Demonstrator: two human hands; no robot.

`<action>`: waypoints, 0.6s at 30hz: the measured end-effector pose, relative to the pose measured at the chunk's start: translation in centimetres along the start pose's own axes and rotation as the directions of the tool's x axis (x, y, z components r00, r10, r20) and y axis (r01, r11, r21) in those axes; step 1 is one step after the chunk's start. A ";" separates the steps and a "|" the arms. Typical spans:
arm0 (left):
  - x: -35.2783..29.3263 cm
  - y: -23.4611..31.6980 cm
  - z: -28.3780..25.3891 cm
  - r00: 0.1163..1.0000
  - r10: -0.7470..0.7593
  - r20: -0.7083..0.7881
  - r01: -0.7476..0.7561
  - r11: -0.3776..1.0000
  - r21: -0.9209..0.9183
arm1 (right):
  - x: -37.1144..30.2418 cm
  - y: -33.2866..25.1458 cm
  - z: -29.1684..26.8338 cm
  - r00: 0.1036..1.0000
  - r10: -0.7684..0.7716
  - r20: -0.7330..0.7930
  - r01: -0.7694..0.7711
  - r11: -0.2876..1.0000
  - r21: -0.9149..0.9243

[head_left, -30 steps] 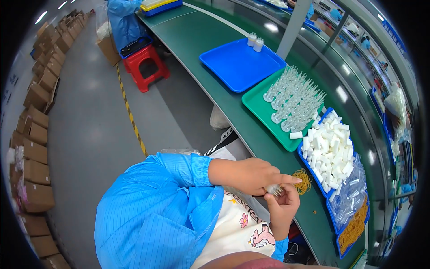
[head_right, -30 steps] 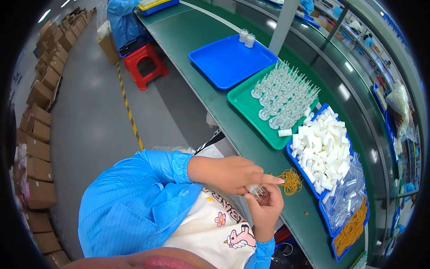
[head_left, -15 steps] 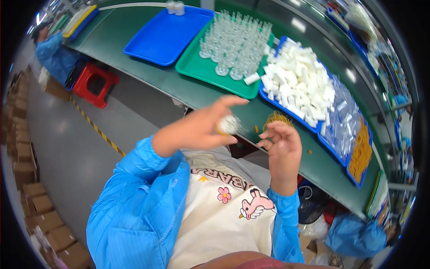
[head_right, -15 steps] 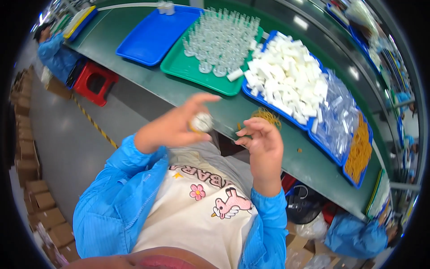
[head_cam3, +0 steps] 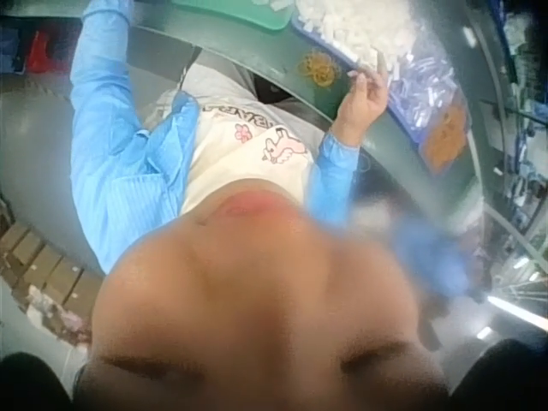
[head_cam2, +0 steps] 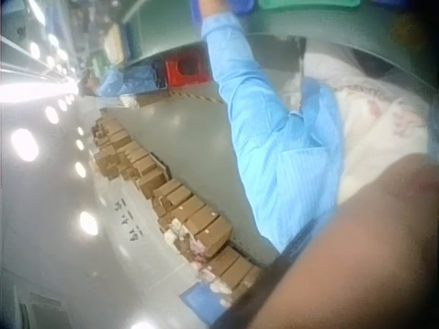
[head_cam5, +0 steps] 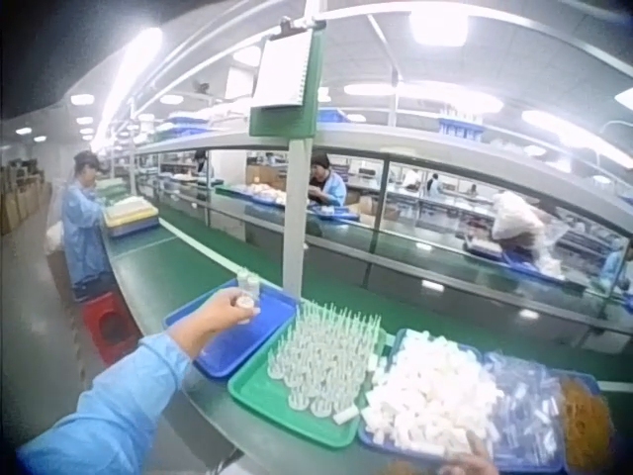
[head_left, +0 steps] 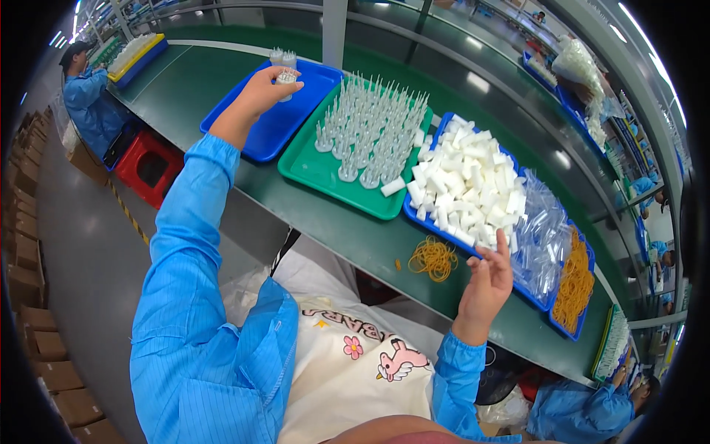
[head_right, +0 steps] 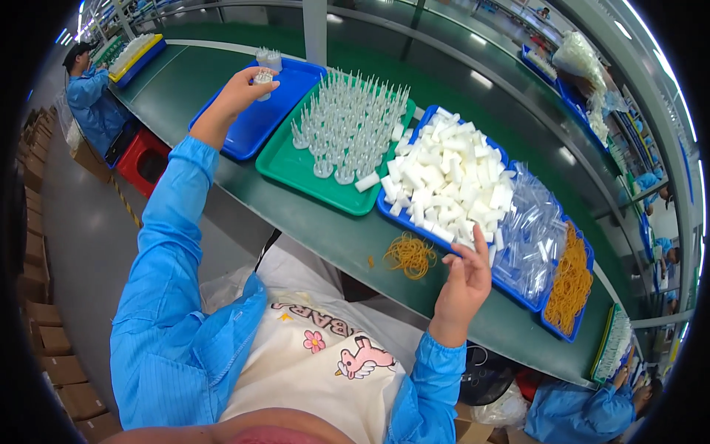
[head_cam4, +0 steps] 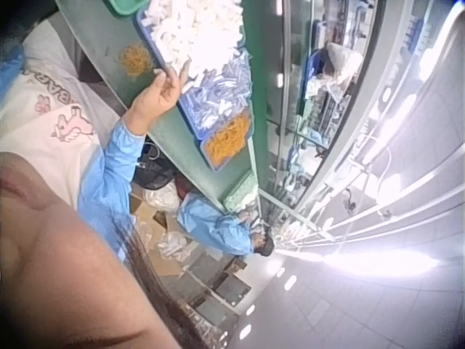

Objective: The person assembles plastic tube components by inserting white pieces into tube holders, securing the bundles with rubber bands, and placing the assembled units onto a tray.

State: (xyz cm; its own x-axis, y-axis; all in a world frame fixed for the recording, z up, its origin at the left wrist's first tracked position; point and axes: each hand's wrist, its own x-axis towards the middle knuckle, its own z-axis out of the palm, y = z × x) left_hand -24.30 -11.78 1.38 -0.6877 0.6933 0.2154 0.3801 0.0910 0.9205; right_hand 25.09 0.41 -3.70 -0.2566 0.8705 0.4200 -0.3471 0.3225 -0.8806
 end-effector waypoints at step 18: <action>13.6 -7.7 1.9 0.955 0.240 -0.175 -0.075 0.765 0.640 | -1.1 0.0 -0.7 0.974 0.054 0.220 -0.009 0.980 -0.201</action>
State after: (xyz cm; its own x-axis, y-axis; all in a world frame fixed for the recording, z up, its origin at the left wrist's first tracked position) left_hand -35.35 -1.69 -3.44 -0.6736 0.5588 0.4837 0.7382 0.4752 0.4789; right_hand 25.95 -0.28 -4.31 -0.4670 0.7838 0.4094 -0.1562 0.3826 -0.9106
